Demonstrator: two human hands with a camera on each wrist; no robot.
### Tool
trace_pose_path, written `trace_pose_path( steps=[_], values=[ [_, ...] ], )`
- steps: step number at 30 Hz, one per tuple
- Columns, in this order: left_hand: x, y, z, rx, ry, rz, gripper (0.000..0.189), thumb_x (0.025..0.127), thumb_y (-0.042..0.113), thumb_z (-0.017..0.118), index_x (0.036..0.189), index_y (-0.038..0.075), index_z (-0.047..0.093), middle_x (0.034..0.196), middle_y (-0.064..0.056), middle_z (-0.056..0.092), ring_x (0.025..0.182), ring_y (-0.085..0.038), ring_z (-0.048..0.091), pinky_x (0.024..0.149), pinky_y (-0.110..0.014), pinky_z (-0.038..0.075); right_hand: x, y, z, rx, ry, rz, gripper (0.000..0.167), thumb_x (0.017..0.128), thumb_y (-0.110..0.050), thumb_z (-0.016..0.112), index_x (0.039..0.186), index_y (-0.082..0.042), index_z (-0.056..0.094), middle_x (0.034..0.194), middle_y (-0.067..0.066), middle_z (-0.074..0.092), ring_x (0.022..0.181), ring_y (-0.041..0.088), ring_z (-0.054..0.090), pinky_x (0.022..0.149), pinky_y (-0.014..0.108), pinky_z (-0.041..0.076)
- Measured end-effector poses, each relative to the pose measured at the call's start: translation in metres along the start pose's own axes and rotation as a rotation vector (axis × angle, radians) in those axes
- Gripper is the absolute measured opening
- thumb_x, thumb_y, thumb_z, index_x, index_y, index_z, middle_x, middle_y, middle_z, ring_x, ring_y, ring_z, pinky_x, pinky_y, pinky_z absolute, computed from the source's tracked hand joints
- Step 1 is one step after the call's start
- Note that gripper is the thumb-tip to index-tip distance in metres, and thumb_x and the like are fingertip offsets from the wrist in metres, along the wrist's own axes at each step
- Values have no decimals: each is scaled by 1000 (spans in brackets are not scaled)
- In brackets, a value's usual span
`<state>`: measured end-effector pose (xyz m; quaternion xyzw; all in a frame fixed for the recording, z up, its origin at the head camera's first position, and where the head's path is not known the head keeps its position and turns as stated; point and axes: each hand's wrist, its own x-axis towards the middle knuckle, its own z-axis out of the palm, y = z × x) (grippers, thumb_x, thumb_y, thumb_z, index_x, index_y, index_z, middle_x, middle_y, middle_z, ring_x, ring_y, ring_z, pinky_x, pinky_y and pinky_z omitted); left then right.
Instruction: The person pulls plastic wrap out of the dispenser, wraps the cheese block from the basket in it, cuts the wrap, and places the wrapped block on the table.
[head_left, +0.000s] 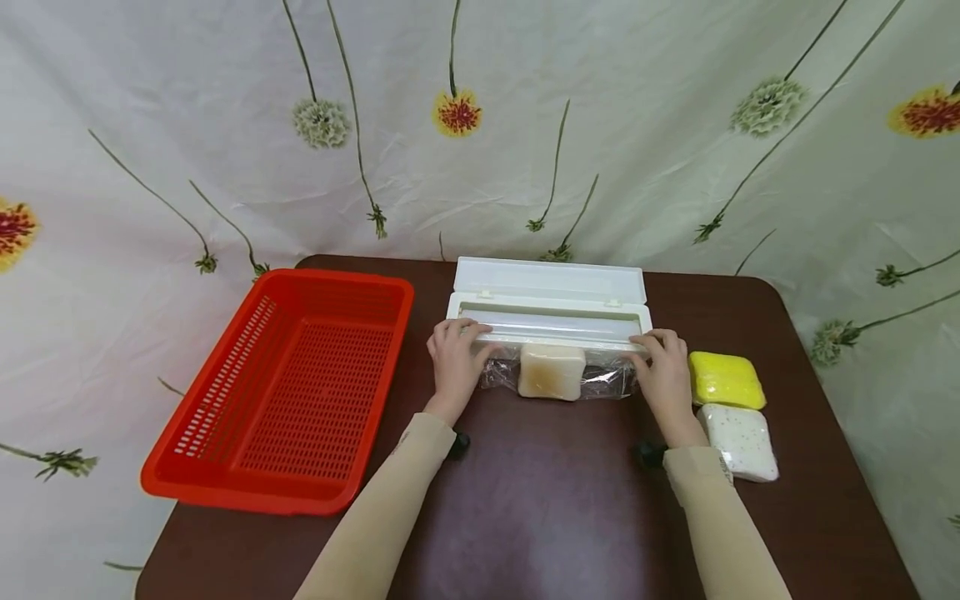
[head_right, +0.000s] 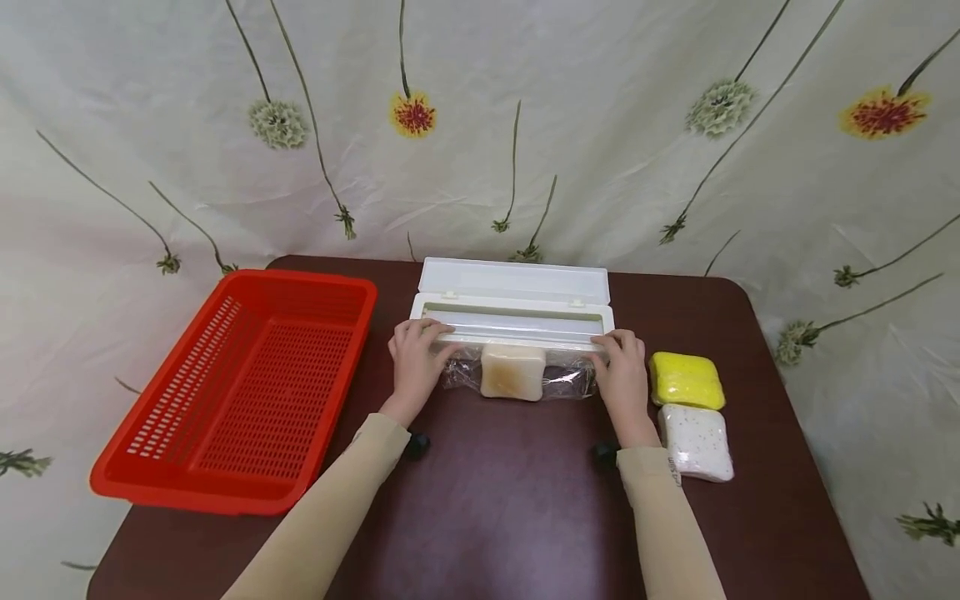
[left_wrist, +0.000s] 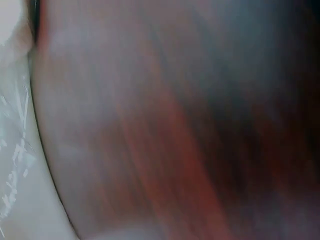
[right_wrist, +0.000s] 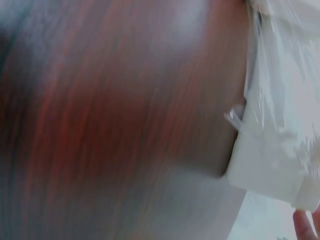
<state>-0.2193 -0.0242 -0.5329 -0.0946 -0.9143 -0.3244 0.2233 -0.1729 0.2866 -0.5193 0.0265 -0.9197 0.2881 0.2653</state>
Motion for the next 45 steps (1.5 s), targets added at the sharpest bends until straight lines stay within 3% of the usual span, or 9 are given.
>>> trace_pose_path(
  steps=[4, 8, 13, 19, 25, 30, 35, 39, 45],
  values=[
    [1, -8, -3, -49, 3, -3, 37, 75, 36, 81, 107, 17, 76, 114, -7, 64, 114, -30, 44, 97, -52, 33, 2, 2, -4, 9, -48, 18, 23, 85, -2, 74, 108, 2, 72, 113, 22, 55, 105, 42, 48, 87, 52, 45],
    [5, -14, -6, -91, 4, -24, 46, 72, 34, 86, 110, 13, 73, 133, -13, 56, 125, -34, 39, 104, -53, 34, 4, -2, -7, 2, -80, 41, 23, 87, -1, 72, 110, 3, 71, 114, 22, 55, 107, 42, 48, 87, 52, 45],
    [11, -19, -11, -221, -64, -121, 46, 70, 26, 89, 110, 10, 71, 153, -19, 34, 139, -40, 27, 111, -56, 34, 6, -14, -7, -7, -108, 83, 25, 89, -8, 71, 111, 5, 69, 116, 24, 54, 110, 42, 47, 89, 54, 45],
    [13, -26, -15, -367, -138, -259, 46, 70, 21, 90, 111, 8, 72, 154, -16, 35, 141, -35, 35, 114, -49, 36, 14, -47, 6, -13, -74, 11, 22, 92, -11, 69, 106, 6, 69, 112, 23, 57, 106, 41, 49, 88, 53, 48],
    [19, -32, -18, -346, -198, -298, 68, 70, 27, 90, 131, 13, 63, 154, -14, 36, 140, -33, 39, 113, -47, 38, 28, -102, 30, 66, -129, -177, 17, 92, -12, 69, 103, 0, 72, 106, 17, 63, 102, 36, 56, 90, 47, 49],
    [25, -31, -19, -245, -302, -274, 73, 72, 35, 88, 136, 13, 59, 149, -13, 45, 136, -32, 45, 111, -47, 41, 35, -141, 52, 92, -244, -246, 18, 95, -16, 66, 106, -4, 72, 105, 13, 65, 101, 32, 58, 89, 43, 51],
    [28, -28, -20, -194, -343, -246, 68, 74, 35, 86, 133, 13, 61, 143, -13, 53, 131, -32, 51, 108, -47, 43, 43, -164, 74, 99, -362, -245, 19, 96, -18, 65, 109, -6, 71, 108, 12, 66, 102, 30, 61, 87, 41, 53],
    [28, -31, -20, -189, -338, -242, 61, 76, 31, 86, 130, 16, 62, 139, -10, 57, 127, -31, 55, 105, -46, 46, 48, -176, 90, 107, -458, -206, 21, 96, -19, 65, 111, -7, 71, 114, 10, 67, 110, 29, 61, 93, 41, 52],
    [26, -37, -20, -215, -303, -233, 48, 79, 16, 81, 124, 15, 64, 127, -8, 60, 116, -29, 59, 97, -45, 50, 53, -187, 115, 101, -504, -194, 23, 93, -21, 69, 112, -9, 74, 117, 8, 69, 114, 28, 60, 96, 38, 52]
  ],
)
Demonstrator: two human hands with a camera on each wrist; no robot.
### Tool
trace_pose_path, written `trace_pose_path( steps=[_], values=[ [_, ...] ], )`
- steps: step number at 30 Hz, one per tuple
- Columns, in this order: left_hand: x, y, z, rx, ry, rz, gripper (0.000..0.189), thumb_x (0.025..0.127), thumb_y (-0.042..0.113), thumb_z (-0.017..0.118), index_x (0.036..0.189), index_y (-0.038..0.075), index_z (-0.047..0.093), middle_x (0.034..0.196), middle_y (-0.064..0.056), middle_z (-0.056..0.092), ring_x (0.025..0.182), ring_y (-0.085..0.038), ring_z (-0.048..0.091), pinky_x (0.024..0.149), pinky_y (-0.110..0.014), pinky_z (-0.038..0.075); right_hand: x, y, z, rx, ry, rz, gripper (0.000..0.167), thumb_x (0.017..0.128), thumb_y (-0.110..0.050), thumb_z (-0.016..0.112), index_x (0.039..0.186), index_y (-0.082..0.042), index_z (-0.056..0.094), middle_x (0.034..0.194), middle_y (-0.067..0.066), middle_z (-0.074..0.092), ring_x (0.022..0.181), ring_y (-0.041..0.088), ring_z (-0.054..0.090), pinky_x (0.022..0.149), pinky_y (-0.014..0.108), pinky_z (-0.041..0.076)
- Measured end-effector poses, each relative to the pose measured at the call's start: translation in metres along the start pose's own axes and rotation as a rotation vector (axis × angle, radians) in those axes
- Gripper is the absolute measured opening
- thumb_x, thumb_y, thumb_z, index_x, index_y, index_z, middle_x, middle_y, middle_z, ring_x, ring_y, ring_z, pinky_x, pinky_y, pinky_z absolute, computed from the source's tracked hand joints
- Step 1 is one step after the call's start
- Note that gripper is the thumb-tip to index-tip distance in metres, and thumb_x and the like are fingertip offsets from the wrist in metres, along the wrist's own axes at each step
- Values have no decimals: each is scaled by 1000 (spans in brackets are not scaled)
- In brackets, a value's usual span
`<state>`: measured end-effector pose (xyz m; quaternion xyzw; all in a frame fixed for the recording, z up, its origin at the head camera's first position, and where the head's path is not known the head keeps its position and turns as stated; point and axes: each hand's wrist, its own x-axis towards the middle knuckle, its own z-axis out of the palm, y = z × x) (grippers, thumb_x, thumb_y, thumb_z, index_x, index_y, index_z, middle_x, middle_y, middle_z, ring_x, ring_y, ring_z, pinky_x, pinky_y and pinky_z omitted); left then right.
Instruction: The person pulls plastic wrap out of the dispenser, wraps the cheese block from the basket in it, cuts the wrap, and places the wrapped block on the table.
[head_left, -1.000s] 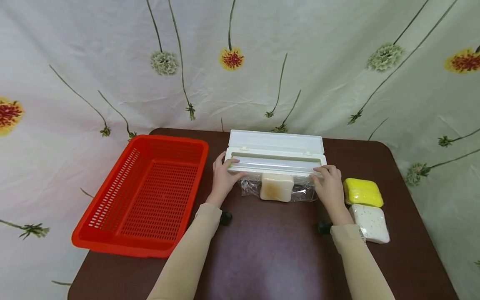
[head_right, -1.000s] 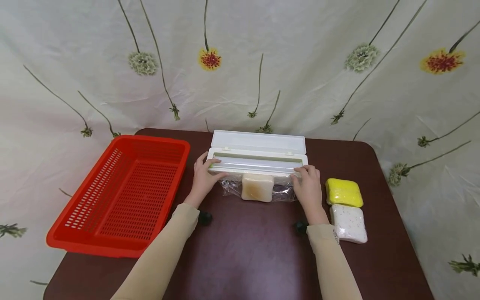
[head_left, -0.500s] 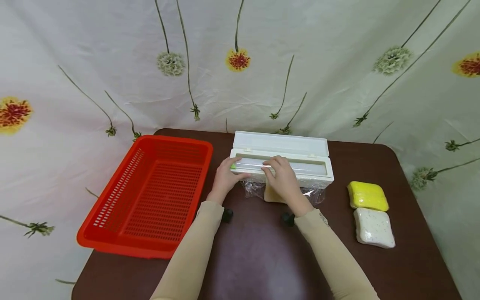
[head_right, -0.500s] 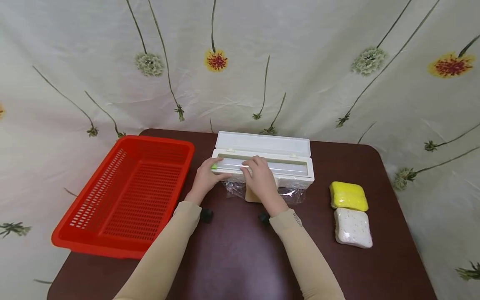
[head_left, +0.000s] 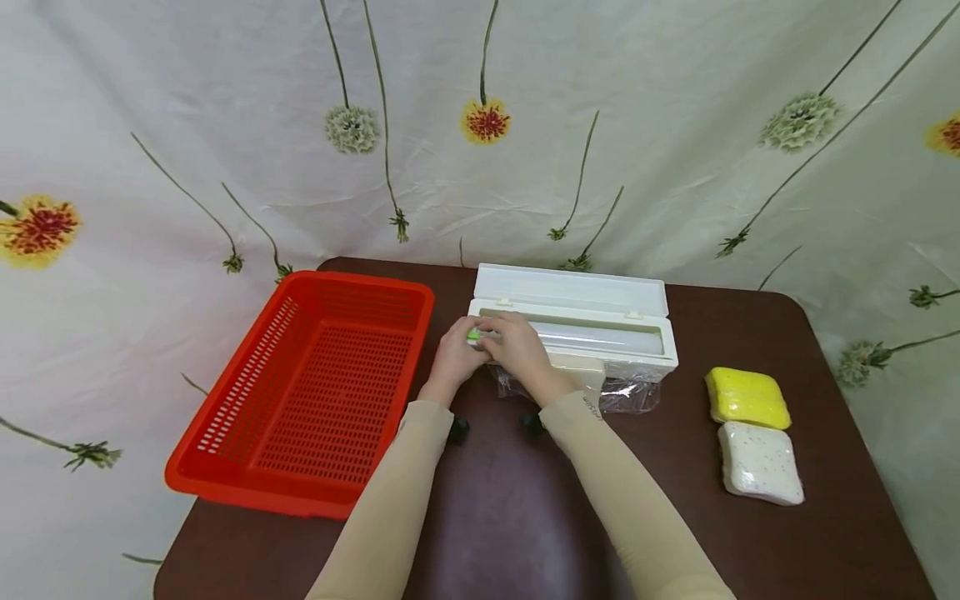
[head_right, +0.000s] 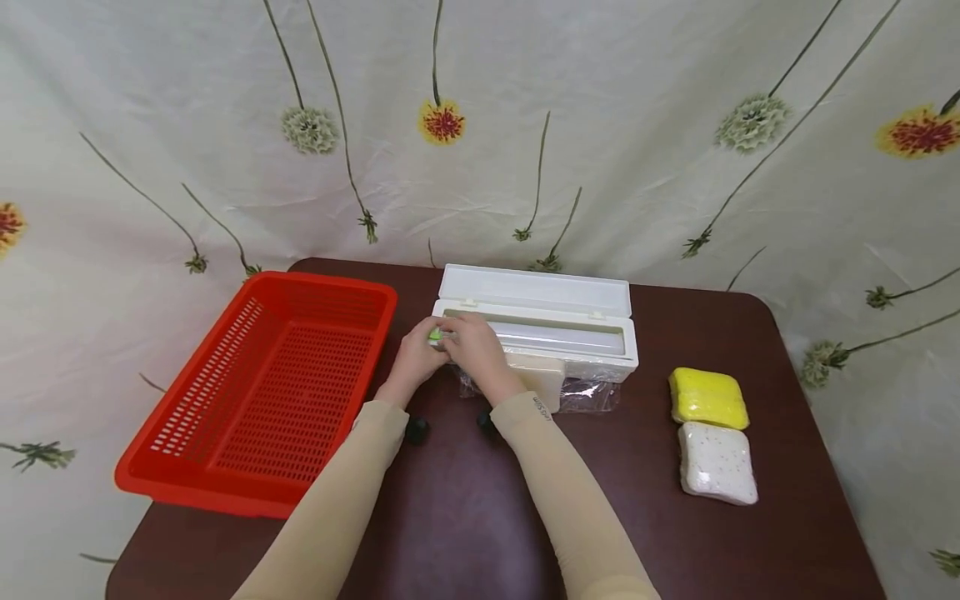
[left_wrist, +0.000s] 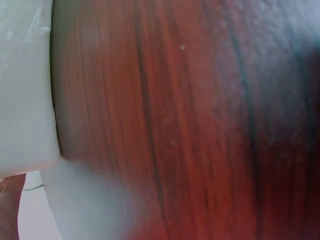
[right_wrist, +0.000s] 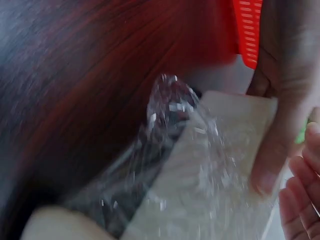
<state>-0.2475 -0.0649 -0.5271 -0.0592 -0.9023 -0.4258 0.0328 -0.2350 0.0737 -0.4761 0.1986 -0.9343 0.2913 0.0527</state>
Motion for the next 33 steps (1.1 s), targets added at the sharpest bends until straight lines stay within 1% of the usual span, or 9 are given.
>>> trace_pose_path(
  steps=[3, 7, 10, 13, 17, 21, 26, 30, 33],
  values=[
    [-1, -1, 2, -2, 0, 3, 45, 80, 12, 78, 122, 15, 64, 126, -8, 59, 115, -30, 58, 96, -46, 51, 3, 0, 6, 9, 2, -5, 23, 91, -21, 72, 109, -7, 75, 112, 9, 70, 110, 29, 60, 94, 38, 52],
    [-2, 0, 4, -14, -1, 12, 40, 81, 9, 76, 119, 14, 65, 123, -8, 59, 114, -29, 58, 94, -45, 51, 2, 2, 10, 28, 45, -34, 16, 90, -14, 72, 102, -4, 77, 100, 9, 68, 97, 28, 60, 86, 36, 52],
    [-2, 1, 5, -23, 12, 25, 37, 80, 8, 77, 116, 14, 66, 118, -8, 60, 109, -29, 60, 92, -44, 52, 2, 3, 10, 39, 80, -45, 13, 90, -10, 71, 99, -3, 77, 95, 8, 66, 92, 26, 60, 82, 34, 52],
    [-2, 2, 5, -31, 35, 36, 40, 79, 10, 80, 117, 15, 66, 118, -7, 62, 103, -28, 63, 91, -44, 53, 3, 4, 7, 20, 84, -47, 12, 89, -11, 72, 97, -5, 78, 93, 7, 65, 88, 25, 60, 79, 34, 52],
    [-4, -1, 7, -20, 52, 43, 48, 78, 14, 83, 123, 17, 66, 125, -8, 63, 106, -30, 65, 93, -45, 52, 3, 6, 5, -32, 57, -51, 11, 90, -14, 72, 95, -6, 78, 89, 7, 64, 82, 24, 60, 75, 34, 52],
    [-5, -4, 9, 10, 56, 48, 49, 78, 18, 83, 124, 19, 66, 134, -10, 61, 113, -33, 64, 95, -47, 52, 4, 6, 0, -66, 23, -67, 13, 89, -14, 73, 96, -5, 78, 91, 8, 66, 85, 24, 61, 77, 34, 54],
    [-5, -7, 8, 10, 73, 67, 50, 77, 22, 85, 123, 18, 67, 132, -9, 62, 112, -33, 64, 94, -47, 53, 6, 10, -6, -65, -58, -49, 15, 91, -16, 71, 99, -5, 78, 96, 8, 67, 90, 23, 61, 80, 32, 54],
    [-4, -7, 7, -4, 76, 66, 52, 77, 25, 86, 125, 18, 67, 133, -9, 63, 113, -33, 64, 94, -47, 52, 5, 16, -13, -47, -87, -32, 15, 91, -17, 71, 98, -5, 78, 95, 7, 68, 89, 22, 61, 79, 33, 54],
    [-4, -8, 3, 0, 66, 54, 53, 77, 29, 85, 126, 20, 67, 137, -13, 60, 123, -34, 59, 99, -48, 50, 6, 17, -15, -41, -92, -45, 14, 90, -15, 71, 97, -5, 78, 95, 7, 69, 88, 22, 63, 79, 34, 54]
  ],
)
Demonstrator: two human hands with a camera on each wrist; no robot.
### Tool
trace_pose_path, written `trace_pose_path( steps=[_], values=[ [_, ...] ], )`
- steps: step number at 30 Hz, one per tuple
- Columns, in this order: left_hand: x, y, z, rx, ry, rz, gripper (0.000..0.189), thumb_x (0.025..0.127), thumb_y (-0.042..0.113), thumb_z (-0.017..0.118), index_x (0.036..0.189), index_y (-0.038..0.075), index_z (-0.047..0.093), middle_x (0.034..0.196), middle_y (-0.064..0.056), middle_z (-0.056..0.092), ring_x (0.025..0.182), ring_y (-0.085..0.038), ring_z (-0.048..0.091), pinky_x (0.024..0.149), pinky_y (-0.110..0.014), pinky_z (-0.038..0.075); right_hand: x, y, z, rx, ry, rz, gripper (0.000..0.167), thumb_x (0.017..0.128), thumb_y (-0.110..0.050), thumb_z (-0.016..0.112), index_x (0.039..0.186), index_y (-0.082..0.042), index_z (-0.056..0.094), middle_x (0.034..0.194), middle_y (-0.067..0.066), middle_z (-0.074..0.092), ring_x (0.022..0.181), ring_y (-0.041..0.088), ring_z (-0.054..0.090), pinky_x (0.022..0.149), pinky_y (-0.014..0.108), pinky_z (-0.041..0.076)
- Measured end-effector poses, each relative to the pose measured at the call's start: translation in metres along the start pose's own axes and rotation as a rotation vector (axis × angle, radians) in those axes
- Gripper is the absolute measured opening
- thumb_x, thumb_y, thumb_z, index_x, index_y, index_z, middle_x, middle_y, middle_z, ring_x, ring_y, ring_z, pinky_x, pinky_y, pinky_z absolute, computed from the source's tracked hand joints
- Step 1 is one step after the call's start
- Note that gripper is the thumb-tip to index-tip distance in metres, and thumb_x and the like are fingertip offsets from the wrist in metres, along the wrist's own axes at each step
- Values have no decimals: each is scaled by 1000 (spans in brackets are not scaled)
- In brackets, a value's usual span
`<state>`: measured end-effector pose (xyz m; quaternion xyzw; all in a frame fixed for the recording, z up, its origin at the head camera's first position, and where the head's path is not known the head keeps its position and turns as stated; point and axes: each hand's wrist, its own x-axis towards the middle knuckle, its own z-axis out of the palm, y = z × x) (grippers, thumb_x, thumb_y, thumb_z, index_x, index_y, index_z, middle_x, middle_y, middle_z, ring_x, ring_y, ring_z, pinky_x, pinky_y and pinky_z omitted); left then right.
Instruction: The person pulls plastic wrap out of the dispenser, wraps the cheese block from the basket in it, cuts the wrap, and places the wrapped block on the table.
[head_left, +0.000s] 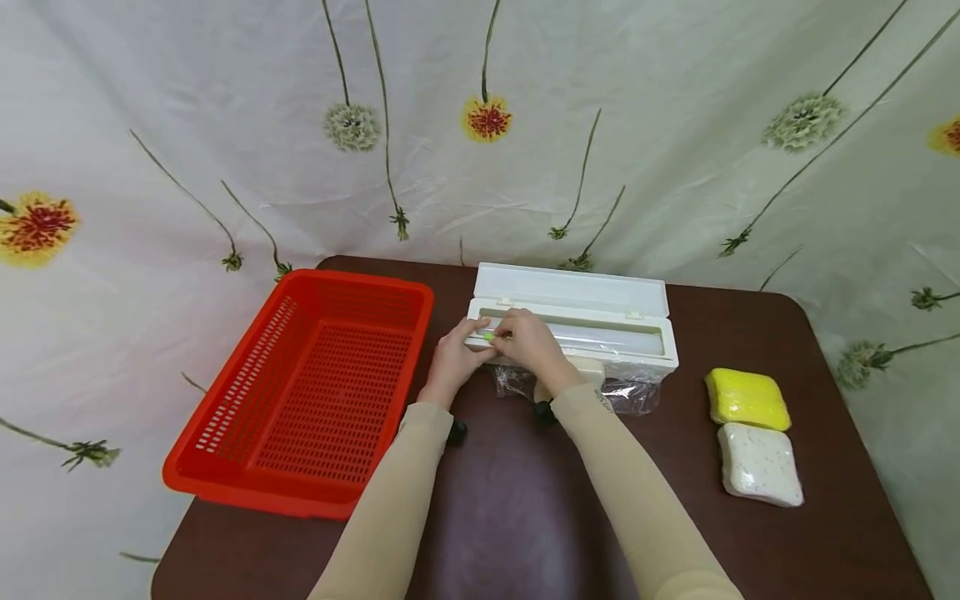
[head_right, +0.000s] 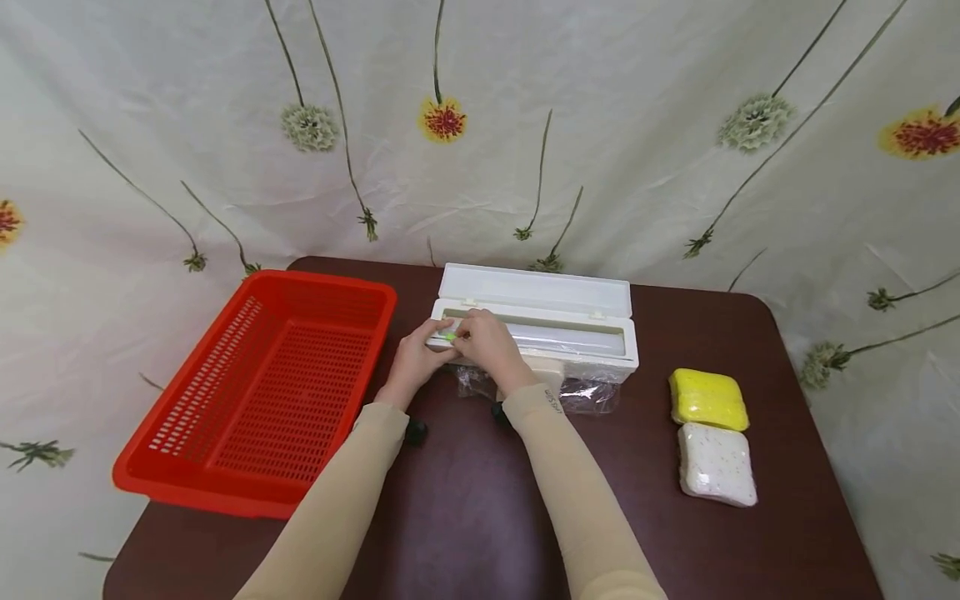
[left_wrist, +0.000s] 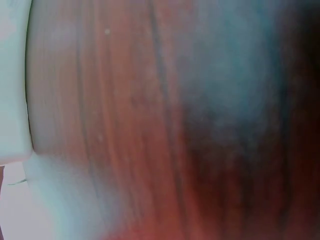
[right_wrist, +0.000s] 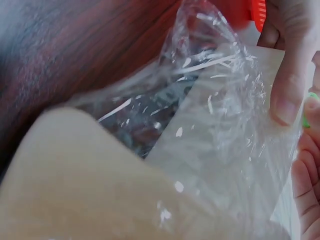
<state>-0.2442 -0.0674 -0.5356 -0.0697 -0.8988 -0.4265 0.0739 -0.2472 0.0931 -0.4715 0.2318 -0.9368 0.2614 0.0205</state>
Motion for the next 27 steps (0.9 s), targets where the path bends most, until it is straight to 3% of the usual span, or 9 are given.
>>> trace_pose_path(
  steps=[6, 17, 27],
  values=[
    [-2, -2, -2, -5, -11, 0, 55, 78, 31, 84, 129, 18, 66, 139, -13, 59, 137, -31, 47, 107, -48, 45, -2, 2, -3, -4, -24, -12, 14, 90, -13, 69, 98, -4, 77, 94, 7, 69, 86, 21, 65, 79, 32, 55],
    [0, -2, 0, -20, -30, 25, 64, 73, 37, 84, 132, 17, 64, 134, -7, 64, 141, -27, 43, 105, -45, 46, -24, 28, -27, 62, -54, 59, 14, 91, -14, 70, 97, -4, 77, 91, 7, 66, 80, 20, 62, 72, 33, 54],
    [-3, -1, -2, -58, -50, 1, 65, 74, 35, 84, 133, 19, 63, 136, -6, 62, 143, -25, 40, 109, -44, 43, -52, 60, -45, 84, 11, 114, 12, 87, -14, 71, 93, -6, 77, 90, 6, 68, 79, 21, 61, 74, 38, 53]
  ],
)
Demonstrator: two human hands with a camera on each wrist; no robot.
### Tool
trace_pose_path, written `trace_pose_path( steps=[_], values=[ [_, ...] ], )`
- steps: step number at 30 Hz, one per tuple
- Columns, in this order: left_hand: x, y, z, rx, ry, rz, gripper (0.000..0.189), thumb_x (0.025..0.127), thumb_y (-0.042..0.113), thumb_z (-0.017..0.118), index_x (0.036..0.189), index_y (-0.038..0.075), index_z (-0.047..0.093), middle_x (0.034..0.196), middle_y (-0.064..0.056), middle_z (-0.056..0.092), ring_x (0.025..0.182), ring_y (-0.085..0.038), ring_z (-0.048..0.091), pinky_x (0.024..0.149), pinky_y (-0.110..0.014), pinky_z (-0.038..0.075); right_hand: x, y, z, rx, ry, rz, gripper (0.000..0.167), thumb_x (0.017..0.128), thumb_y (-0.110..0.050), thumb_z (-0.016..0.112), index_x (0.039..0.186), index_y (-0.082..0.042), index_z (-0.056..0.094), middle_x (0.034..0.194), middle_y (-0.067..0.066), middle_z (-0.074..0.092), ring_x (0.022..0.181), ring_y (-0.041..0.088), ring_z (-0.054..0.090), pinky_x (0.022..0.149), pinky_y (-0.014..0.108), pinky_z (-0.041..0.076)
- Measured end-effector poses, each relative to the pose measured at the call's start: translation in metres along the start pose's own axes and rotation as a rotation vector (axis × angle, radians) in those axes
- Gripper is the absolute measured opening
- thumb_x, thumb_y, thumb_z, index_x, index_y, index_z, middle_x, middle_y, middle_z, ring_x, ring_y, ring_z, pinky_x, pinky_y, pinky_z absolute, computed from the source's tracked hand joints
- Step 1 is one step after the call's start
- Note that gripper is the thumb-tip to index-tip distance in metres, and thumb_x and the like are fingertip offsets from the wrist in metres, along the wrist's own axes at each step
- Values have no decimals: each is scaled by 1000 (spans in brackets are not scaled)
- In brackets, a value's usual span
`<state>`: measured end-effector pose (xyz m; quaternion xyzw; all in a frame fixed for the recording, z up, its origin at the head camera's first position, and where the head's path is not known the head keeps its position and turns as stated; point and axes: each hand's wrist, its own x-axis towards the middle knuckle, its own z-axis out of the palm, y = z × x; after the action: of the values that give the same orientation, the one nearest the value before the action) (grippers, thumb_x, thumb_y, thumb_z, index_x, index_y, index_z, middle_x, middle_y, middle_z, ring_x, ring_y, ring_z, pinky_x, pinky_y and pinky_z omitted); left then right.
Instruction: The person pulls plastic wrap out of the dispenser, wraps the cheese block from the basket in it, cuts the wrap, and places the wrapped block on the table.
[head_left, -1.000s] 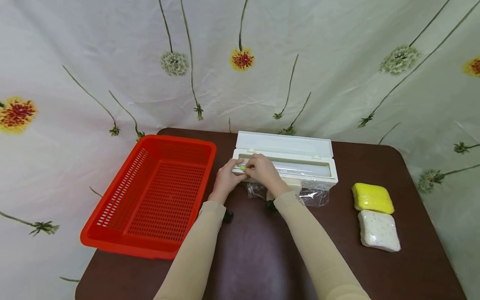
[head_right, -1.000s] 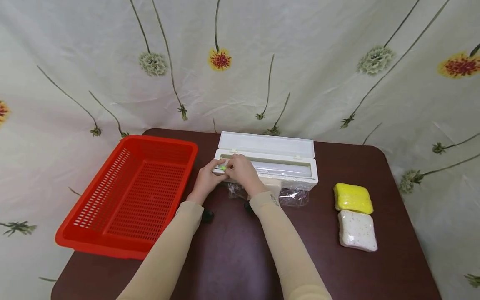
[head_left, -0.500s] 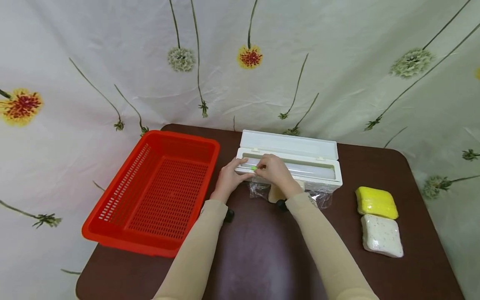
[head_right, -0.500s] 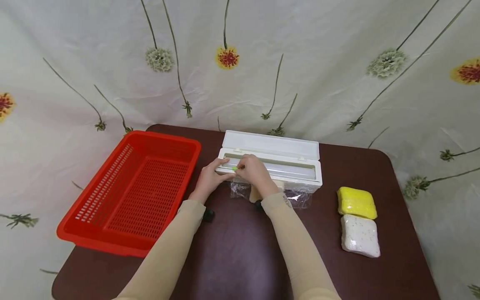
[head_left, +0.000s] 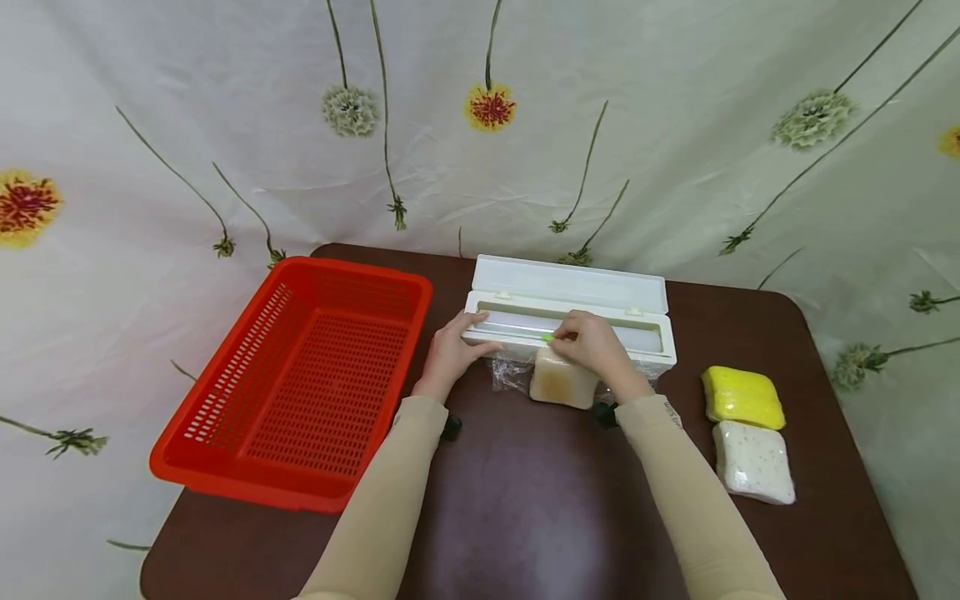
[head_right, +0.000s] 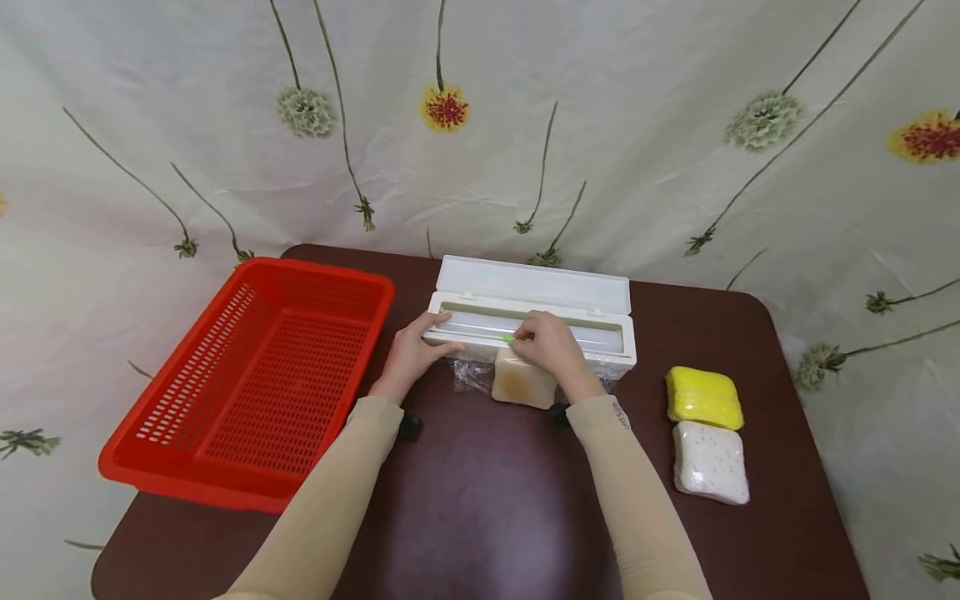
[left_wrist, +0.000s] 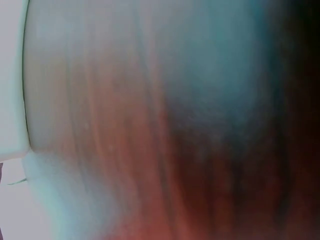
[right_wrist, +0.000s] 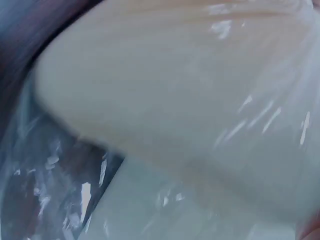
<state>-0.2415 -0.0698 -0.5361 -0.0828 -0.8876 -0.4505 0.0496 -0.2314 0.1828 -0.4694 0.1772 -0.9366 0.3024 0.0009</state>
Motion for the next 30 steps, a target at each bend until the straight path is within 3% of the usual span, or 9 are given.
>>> trace_pose_path(
  steps=[10, 19, 25, 30],
  values=[
    [-2, -6, 3, 30, -13, -15, 65, 74, 38, 84, 134, 20, 63, 139, -6, 60, 142, -26, 41, 110, -45, 42, -19, 22, -7, 1, 46, 7, 12, 86, -13, 72, 92, -5, 78, 92, 9, 70, 81, 24, 64, 74, 41, 54],
    [-2, -1, 7, 9, -34, -18, 66, 74, 39, 83, 134, 21, 63, 141, -5, 59, 143, -25, 41, 110, -45, 42, -34, 34, -21, -25, 62, 15, 13, 87, -13, 73, 93, -3, 78, 98, 13, 72, 83, 27, 66, 74, 43, 55],
    [2, -2, 2, 27, -16, -12, 66, 74, 39, 83, 134, 21, 63, 140, -6, 59, 142, -26, 42, 109, -46, 43, -53, 59, -40, -82, 114, 49, 12, 84, -8, 77, 92, 1, 77, 93, 15, 71, 80, 28, 64, 71, 42, 54],
    [2, -2, -2, 37, -16, -12, 67, 74, 41, 83, 135, 22, 62, 141, -8, 58, 141, -28, 43, 109, -47, 43, -59, 67, -46, -97, 121, 64, 14, 85, -9, 75, 95, 1, 77, 97, 16, 70, 86, 31, 64, 76, 45, 55]
  ],
)
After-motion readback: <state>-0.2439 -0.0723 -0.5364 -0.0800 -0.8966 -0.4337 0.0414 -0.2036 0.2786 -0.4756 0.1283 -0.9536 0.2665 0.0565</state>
